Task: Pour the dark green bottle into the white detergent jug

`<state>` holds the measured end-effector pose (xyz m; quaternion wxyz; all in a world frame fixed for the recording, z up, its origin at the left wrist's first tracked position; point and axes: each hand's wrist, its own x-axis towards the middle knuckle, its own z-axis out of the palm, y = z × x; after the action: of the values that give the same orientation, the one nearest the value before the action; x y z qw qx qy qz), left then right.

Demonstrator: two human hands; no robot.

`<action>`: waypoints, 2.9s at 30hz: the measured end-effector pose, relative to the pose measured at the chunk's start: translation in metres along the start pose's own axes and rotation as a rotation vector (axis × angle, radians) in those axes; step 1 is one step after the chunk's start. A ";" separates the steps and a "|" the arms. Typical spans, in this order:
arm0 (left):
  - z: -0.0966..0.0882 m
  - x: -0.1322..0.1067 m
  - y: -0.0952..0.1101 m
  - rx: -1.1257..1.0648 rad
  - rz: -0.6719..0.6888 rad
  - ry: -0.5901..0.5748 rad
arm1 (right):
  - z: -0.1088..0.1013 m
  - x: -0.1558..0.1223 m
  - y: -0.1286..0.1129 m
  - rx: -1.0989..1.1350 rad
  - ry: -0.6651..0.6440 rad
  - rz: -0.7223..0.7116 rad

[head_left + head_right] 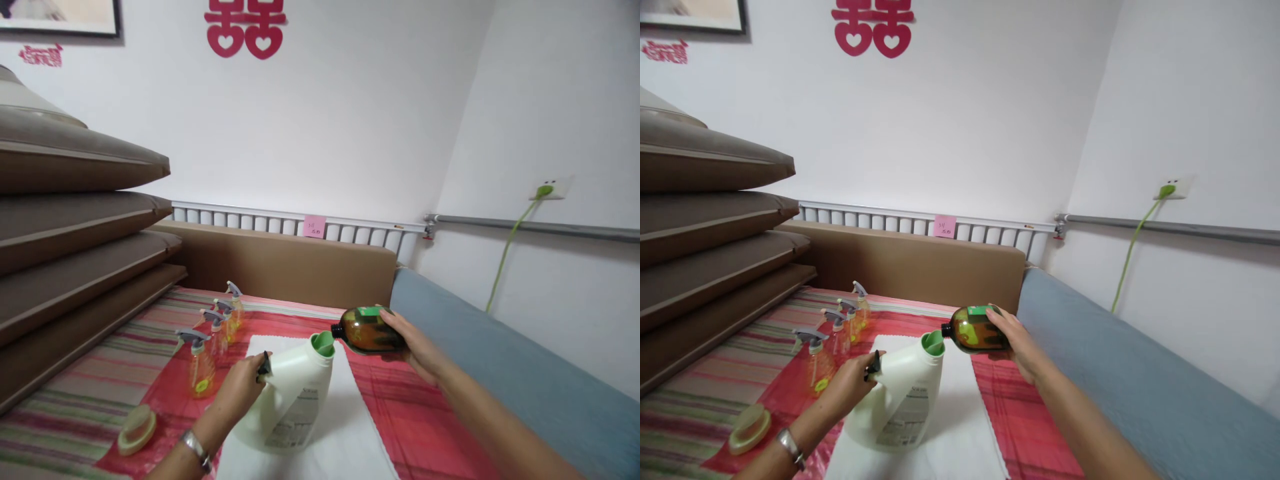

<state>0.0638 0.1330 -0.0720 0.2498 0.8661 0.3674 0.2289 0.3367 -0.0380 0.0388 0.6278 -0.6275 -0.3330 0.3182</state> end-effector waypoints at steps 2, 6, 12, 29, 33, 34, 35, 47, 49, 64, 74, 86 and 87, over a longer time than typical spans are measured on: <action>0.002 0.001 -0.004 0.021 0.025 0.004 | 0.001 -0.001 -0.003 -0.042 0.006 0.003; 0.004 0.003 -0.007 0.037 0.043 0.009 | 0.006 -0.005 -0.012 -0.122 0.017 -0.022; 0.003 0.002 -0.006 0.045 0.042 0.013 | 0.012 -0.006 -0.021 -0.232 0.048 -0.075; 0.004 0.001 -0.011 0.051 0.030 0.009 | 0.023 -0.005 -0.047 -0.532 0.008 -0.144; 0.004 0.001 -0.014 0.043 0.037 0.021 | 0.028 -0.002 -0.055 -0.667 -0.043 -0.225; 0.004 0.001 -0.014 0.040 0.040 0.025 | 0.030 0.000 -0.056 -0.712 -0.049 -0.251; 0.004 0.000 -0.014 0.035 0.044 0.028 | 0.031 0.002 -0.057 -0.759 -0.053 -0.275; 0.004 -0.003 -0.024 -0.027 0.048 0.045 | 0.065 0.001 -0.079 -1.153 -0.155 -0.433; 0.003 -0.004 -0.025 -0.037 0.041 0.043 | 0.077 -0.002 -0.084 -1.219 -0.178 -0.450; 0.000 -0.007 -0.037 -0.119 -0.019 0.039 | 0.113 -0.012 -0.091 -1.313 -0.228 -0.524; 0.001 -0.006 -0.045 -0.159 -0.040 0.031 | 0.103 -0.009 -0.080 -1.177 -0.186 -0.500; -0.046 -0.014 -0.060 -0.511 -0.129 0.255 | 0.057 -0.052 0.052 0.567 0.095 0.058; -0.058 -0.019 -0.057 -0.554 -0.144 0.302 | 0.063 -0.065 0.075 0.670 0.050 0.147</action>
<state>-0.0113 0.1684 -0.0654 0.4344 0.6932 0.3844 0.4277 0.2492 -0.0539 -0.0381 0.7823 -0.4165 -0.1483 0.4389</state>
